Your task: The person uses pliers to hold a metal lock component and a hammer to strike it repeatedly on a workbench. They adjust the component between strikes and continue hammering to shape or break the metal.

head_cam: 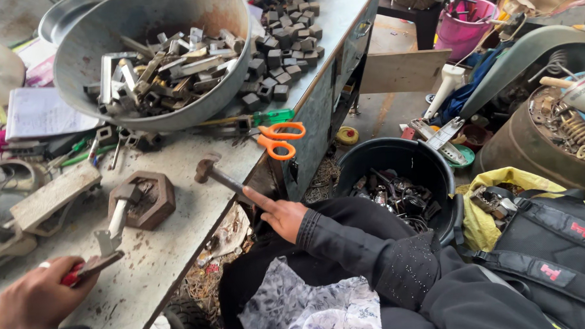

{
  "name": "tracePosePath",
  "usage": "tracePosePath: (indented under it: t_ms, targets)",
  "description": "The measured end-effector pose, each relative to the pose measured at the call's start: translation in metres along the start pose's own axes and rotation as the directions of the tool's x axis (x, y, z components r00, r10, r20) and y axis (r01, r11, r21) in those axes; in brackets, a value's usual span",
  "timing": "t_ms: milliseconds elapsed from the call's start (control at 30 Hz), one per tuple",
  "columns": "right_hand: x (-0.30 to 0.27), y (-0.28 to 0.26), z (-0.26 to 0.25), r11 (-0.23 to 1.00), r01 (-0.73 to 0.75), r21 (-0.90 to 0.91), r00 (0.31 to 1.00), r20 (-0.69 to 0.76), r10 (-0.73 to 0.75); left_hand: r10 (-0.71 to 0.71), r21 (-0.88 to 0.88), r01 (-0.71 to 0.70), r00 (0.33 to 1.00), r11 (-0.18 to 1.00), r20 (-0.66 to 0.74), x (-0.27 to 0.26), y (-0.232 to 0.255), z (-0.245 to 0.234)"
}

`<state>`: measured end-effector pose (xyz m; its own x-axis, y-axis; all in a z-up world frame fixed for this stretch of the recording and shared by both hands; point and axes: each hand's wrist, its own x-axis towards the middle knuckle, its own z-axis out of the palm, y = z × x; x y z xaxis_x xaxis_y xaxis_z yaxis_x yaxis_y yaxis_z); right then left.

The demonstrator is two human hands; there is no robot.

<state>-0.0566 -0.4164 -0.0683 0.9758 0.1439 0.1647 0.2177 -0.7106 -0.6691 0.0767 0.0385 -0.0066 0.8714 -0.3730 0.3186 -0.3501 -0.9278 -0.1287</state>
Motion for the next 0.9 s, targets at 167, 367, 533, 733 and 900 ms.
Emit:
tracePosePath:
  t_ms: [167,367,533,733,900]
  targets:
    - [0.001,-0.005,0.002,1.000,0.017,0.009,1.000,-0.004,-0.017,0.037,-0.060,-0.038,0.999,0.997,-0.026,-0.006,-0.007,-0.001]
    - [-0.004,-0.004,0.004,0.997,-0.049,-0.054,0.999,-0.012,0.049,0.010,-0.051,-0.010,1.000,0.999,-0.012,-0.003,0.002,-0.008]
    - [0.002,-0.009,0.004,0.996,-0.034,-0.081,0.999,-0.016,0.033,0.083,-0.102,-0.091,0.993,0.991,-0.087,-0.004,-0.002,-0.009]
    - [-0.002,0.001,0.014,0.991,-0.088,-0.104,0.996,-0.017,0.087,0.015,-0.097,-0.013,1.000,0.995,0.012,-0.006,0.001,-0.013]
    - [0.006,0.025,0.034,0.992,0.092,-0.084,0.972,-0.211,-0.108,0.088,-0.094,-0.100,0.989,0.991,-0.120,0.000,0.010,-0.014]
